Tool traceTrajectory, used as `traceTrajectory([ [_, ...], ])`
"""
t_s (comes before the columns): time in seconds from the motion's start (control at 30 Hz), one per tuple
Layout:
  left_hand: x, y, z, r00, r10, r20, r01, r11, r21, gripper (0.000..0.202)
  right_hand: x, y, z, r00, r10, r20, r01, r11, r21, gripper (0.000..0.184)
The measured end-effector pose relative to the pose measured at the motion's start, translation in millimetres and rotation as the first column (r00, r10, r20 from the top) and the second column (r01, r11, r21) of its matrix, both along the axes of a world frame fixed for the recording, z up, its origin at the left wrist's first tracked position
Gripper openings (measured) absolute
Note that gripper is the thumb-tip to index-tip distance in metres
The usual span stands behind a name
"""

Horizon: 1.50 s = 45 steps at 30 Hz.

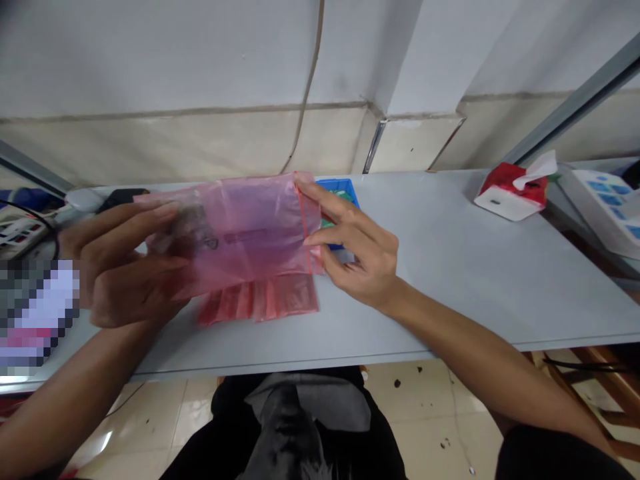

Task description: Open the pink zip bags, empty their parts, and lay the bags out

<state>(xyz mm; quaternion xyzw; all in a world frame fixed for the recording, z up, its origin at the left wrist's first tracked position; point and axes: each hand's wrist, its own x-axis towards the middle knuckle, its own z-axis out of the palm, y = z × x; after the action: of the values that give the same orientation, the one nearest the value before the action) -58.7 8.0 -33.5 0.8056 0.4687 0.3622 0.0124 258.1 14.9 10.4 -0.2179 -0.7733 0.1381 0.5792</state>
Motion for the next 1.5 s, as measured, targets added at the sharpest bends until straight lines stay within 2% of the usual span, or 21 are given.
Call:
traceTrajectory([
  [0.07, 5, 2, 1.2, 0.992, 0.04, 0.12, -0.048, 0.997, 0.06, 0.047, -2, 2, -0.5, 0.998, 0.04, -0.038, -0.039, 0.999, 0.027, 0.016],
  [0.2, 30, -3, 19.8, 0.971, -0.031, 0.239, 0.035, 0.999, -0.014, 0.03, -3, 3, -3.6, 0.992, 0.02, -0.124, -0.014, 0.999, 0.05, 0.02],
  [0.23, 37, -5, 25.0, 0.955, -0.046, 0.292, 0.006, 0.991, 0.136, 0.021, -3, 3, -4.2, 0.992, -0.014, -0.126, 0.019, 0.999, 0.04, 0.022],
  [0.27, 43, -7, 29.8, 0.94, -0.053, 0.338, -0.045, 0.961, 0.274, 0.021, -1, 1, -4.5, 0.992, -0.048, -0.113, 0.05, 0.999, 0.011, 0.023],
  [0.3, 48, -9, 33.9, 0.92, -0.021, 0.391, -0.114, 0.941, 0.319, 0.027, 1, 0, -4.1, 0.995, -0.062, -0.081, 0.06, 0.998, -0.033, 0.023],
  [0.33, 53, -10, 37.3, 0.893, 0.029, 0.449, -0.181, 0.937, 0.3, 0.032, 2, -2, -3.2, 0.999, -0.043, -0.028, 0.04, 0.995, -0.087, 0.02],
  [0.4, 60, -11, 42.1, 0.837, 0.116, 0.535, -0.214, 0.969, 0.124, 0.037, 5, -4, -0.1, 0.993, 0.089, 0.072, -0.074, 0.979, -0.192, 0.012],
  [0.47, 65, -11, 44.3, 0.794, 0.113, 0.598, -0.129, 0.991, -0.016, 0.037, 4, -5, 2.8, 0.961, 0.233, 0.15, -0.193, 0.951, -0.241, 0.019],
  [0.53, 66, -11, 44.6, 0.773, 0.05, 0.632, -0.001, 0.997, -0.078, 0.035, 0, -4, 2.8, 0.94, 0.27, 0.21, -0.217, 0.945, -0.244, 0.02],
  [0.63, 64, -12, 43.5, 0.792, -0.062, 0.608, 0.164, 0.98, -0.114, 0.03, -7, -3, -3.7, 0.928, 0.262, 0.266, -0.192, 0.946, -0.262, 0.026],
  [0.73, 61, -11, 43.5, 0.804, -0.135, 0.579, 0.28, 0.945, -0.168, 0.027, -10, -4, -11.6, 0.947, 0.212, 0.242, -0.145, 0.952, -0.268, 0.03],
  [0.9, 65, -6, 44.9, 0.663, -0.105, 0.741, 0.446, 0.85, -0.279, 0.041, -9, -11, -10.9, 0.988, 0.089, 0.122, -0.05, 0.955, -0.292, 0.028],
  [0.97, 65, -1, 44.1, 0.643, -0.081, 0.762, 0.469, 0.828, -0.307, 0.053, -9, -13, -8.7, 0.992, 0.081, 0.096, -0.047, 0.948, -0.316, 0.031],
  [1.0, 63, 2, 43.4, 0.641, -0.06, 0.765, 0.447, 0.84, -0.309, 0.058, -9, -14, -7.9, 0.993, 0.084, 0.085, -0.052, 0.945, -0.322, 0.033],
  [1.07, 54, 11, 41.8, 0.651, -0.003, 0.759, 0.321, 0.907, -0.272, 0.061, -10, -14, -7.4, 0.993, 0.085, 0.078, -0.058, 0.95, -0.306, 0.036],
  [1.17, 32, 28, 39.4, 0.713, 0.093, 0.695, 0.018, 0.989, -0.15, 0.069, -10, -12, -8.4, 0.992, 0.071, 0.105, -0.05, 0.98, -0.193, 0.035],
  [1.23, 19, 37, 37.3, 0.795, 0.174, 0.581, -0.127, 0.984, -0.122, 0.066, -9, -11, -10.0, 0.986, 0.063, 0.157, -0.048, 0.994, -0.099, 0.034],
  [1.33, 9, 44, 33.8, 0.93, 0.262, 0.257, -0.254, 0.965, -0.068, 0.057, -8, -10, -13.8, 0.97, 0.073, 0.231, -0.076, 0.997, 0.006, 0.036],
  [1.4, 7, 44, 32.7, 0.954, 0.293, 0.07, -0.296, 0.955, 0.036, 0.055, -8, -10, -17.2, 0.959, 0.079, 0.271, -0.1, 0.993, 0.064, 0.037],
  [1.5, 7, 42, 33.6, 0.945, 0.319, -0.069, -0.302, 0.936, 0.182, 0.054, -10, -10, -22.4, 0.946, 0.075, 0.315, -0.116, 0.987, 0.114, 0.037],
])
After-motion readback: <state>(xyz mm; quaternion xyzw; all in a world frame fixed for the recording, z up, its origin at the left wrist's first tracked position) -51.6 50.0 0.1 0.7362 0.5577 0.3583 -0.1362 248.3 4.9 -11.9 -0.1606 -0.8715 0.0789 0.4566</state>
